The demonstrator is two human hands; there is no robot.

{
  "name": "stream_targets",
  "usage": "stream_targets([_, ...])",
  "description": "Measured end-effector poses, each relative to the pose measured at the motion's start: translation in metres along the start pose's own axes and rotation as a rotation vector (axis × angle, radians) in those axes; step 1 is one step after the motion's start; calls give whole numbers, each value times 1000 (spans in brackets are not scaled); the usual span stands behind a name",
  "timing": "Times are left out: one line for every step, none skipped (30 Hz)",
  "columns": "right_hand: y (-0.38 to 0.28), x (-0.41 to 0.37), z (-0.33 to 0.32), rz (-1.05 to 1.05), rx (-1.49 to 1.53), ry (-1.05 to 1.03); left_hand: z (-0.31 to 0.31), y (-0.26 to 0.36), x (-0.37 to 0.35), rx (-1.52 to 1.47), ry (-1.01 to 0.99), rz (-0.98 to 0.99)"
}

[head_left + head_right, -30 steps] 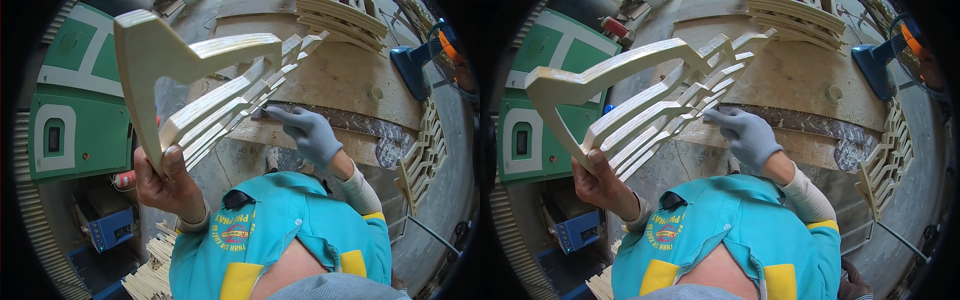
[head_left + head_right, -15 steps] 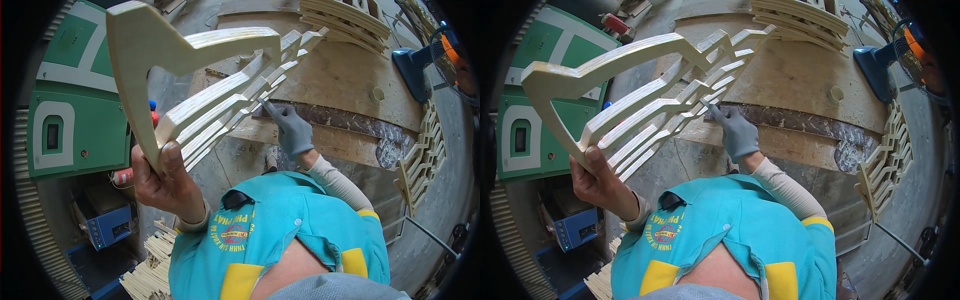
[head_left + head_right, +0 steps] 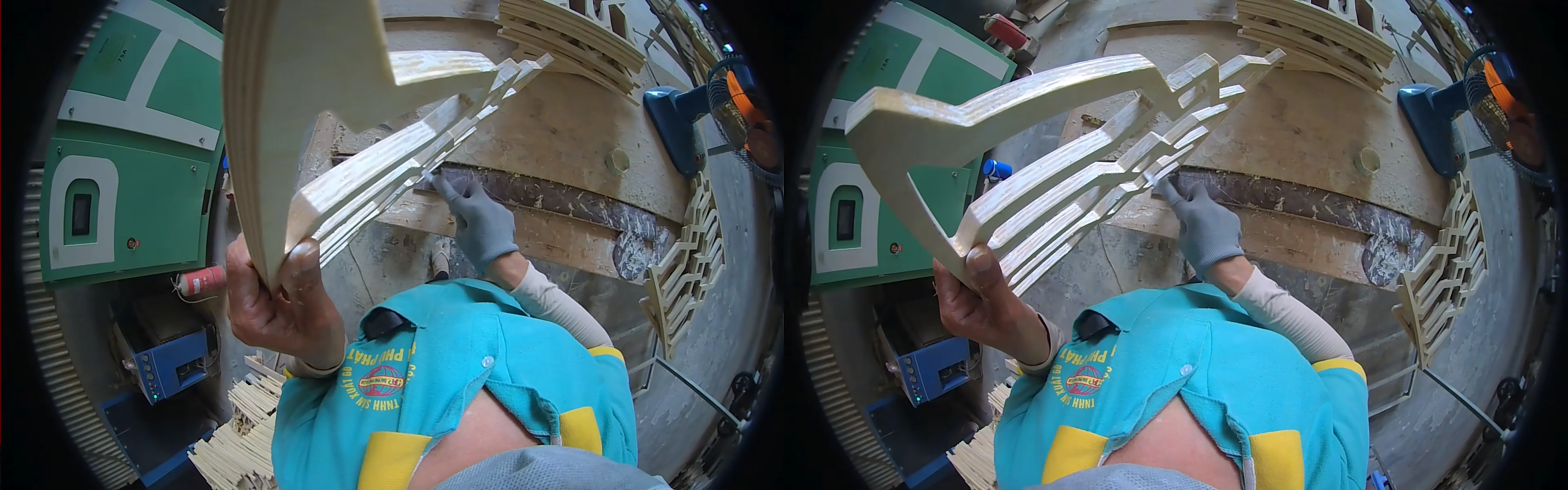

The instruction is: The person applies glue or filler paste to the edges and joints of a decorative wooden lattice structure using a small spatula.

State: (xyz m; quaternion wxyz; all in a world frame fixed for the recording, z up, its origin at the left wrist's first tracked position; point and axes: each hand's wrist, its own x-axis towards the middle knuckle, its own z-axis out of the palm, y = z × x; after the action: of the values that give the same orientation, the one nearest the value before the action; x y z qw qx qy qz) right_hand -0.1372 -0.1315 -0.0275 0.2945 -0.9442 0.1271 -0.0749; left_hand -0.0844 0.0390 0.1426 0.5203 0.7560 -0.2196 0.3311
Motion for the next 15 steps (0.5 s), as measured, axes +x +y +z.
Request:
stream_targets([-2, -1, -2, -2, 8, -49, -1, -1, 0, -7, 0, -13])
stream_targets([0, -1, -3, -8, 38, -21, -2, -1, -1, -15, 0, -27])
stream_targets([4, 0, -5, -13, 68, 8, -2, -1, 0, -8, 2, -14])
stream_targets([6, 2, -6, -18, 98, 37, -1, -2, 0, 0, 3, 0])
stream_targets([7, 4, -5, -3, 64, 34, -1, -2, 0, 7, 3, 14])
stream_targets([7, 6, -4, 12, 30, 31, -1, -2, 1, 9, -4, 10])
stream_targets([7, 8, -3, 28, -4, 31, -1, -1, 2, 10, -12, 6])
stream_targets([4, 7, -5, 4, -1, -14, -1, 0, 3, 9, -19, 4])
stream_targets([1, 5, -8, -20, 1, -58, 0, 0, 4, -2, -18, -11])
stream_targets([0, 3, -10, -40, 4, -104, 0, 1, 4, -12, -21, -27])
stream_targets([4, 2, -12, -47, 78, -110, 0, 2, 5, -26, -29, -44])
stream_targets([13, 2, -16, -48, 149, -108, -1, 2, 5, -9, -11, -52])
stream_targets([24, 1, -23, -43, 216, -97, -1, 2, 4, -2, 2, -58])
stream_targets([40, 0, -34, 25, 272, -51, 1, 0, 4, -6, 10, -65])
stream_targets([60, -2, -49, 94, 326, -1, 4, -3, 5, -52, 51, -43])
